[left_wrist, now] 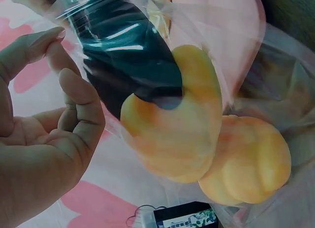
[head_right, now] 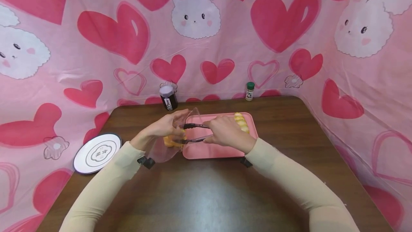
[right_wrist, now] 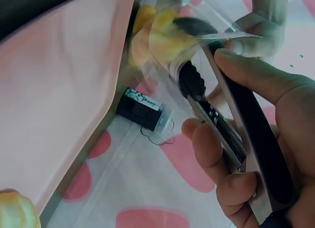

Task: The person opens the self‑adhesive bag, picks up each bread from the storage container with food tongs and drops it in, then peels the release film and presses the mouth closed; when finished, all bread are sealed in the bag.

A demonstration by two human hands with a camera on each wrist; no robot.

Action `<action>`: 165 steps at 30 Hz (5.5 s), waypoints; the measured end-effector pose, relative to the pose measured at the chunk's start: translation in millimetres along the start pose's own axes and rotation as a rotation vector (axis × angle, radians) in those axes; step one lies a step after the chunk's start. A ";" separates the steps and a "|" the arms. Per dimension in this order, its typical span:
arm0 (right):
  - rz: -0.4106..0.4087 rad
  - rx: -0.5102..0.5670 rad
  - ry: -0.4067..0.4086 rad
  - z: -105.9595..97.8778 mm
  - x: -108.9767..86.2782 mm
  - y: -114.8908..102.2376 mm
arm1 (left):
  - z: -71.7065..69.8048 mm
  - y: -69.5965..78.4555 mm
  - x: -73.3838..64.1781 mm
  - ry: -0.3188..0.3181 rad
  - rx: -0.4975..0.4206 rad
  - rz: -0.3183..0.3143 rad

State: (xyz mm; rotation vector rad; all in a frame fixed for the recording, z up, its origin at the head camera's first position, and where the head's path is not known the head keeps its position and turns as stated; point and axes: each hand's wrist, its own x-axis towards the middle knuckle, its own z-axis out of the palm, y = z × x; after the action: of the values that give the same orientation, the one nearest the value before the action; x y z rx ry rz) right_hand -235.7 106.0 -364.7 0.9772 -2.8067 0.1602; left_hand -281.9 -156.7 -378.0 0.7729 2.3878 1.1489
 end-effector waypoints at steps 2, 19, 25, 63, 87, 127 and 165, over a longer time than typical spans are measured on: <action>-0.003 -0.004 0.004 -1.6 0.1 -0.3 | -0.7 -0.5 -0.4 0.017 0.001 -0.011; -0.073 0.001 0.011 -6.3 -1.4 6.6 | -0.4 7.0 -0.8 0.003 -0.051 0.041; -0.112 0.026 -0.005 -7.1 4.5 3.0 | 2.6 12.6 0.4 -0.020 -0.101 0.032; -0.010 0.057 0.014 -4.0 6.5 -2.5 | 8.5 21.1 4.4 -0.003 -0.080 0.017; 0.110 0.168 -0.046 -8.9 -9.0 17.7 | -0.2 6.3 2.8 0.080 0.017 -0.048; 0.531 0.158 -0.030 -11.3 -110.3 101.1 | -7.5 -4.5 3.6 0.135 0.048 -0.080; 0.622 0.095 -0.043 20.8 -141.2 100.3 | -7.6 -4.6 4.5 0.126 0.028 -0.037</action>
State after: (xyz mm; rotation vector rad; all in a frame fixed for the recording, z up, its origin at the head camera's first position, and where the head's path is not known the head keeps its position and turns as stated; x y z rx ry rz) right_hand -191.7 266.6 -416.6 0.0877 -3.0664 0.3492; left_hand -291.0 -160.7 -377.6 0.6807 2.5158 1.1838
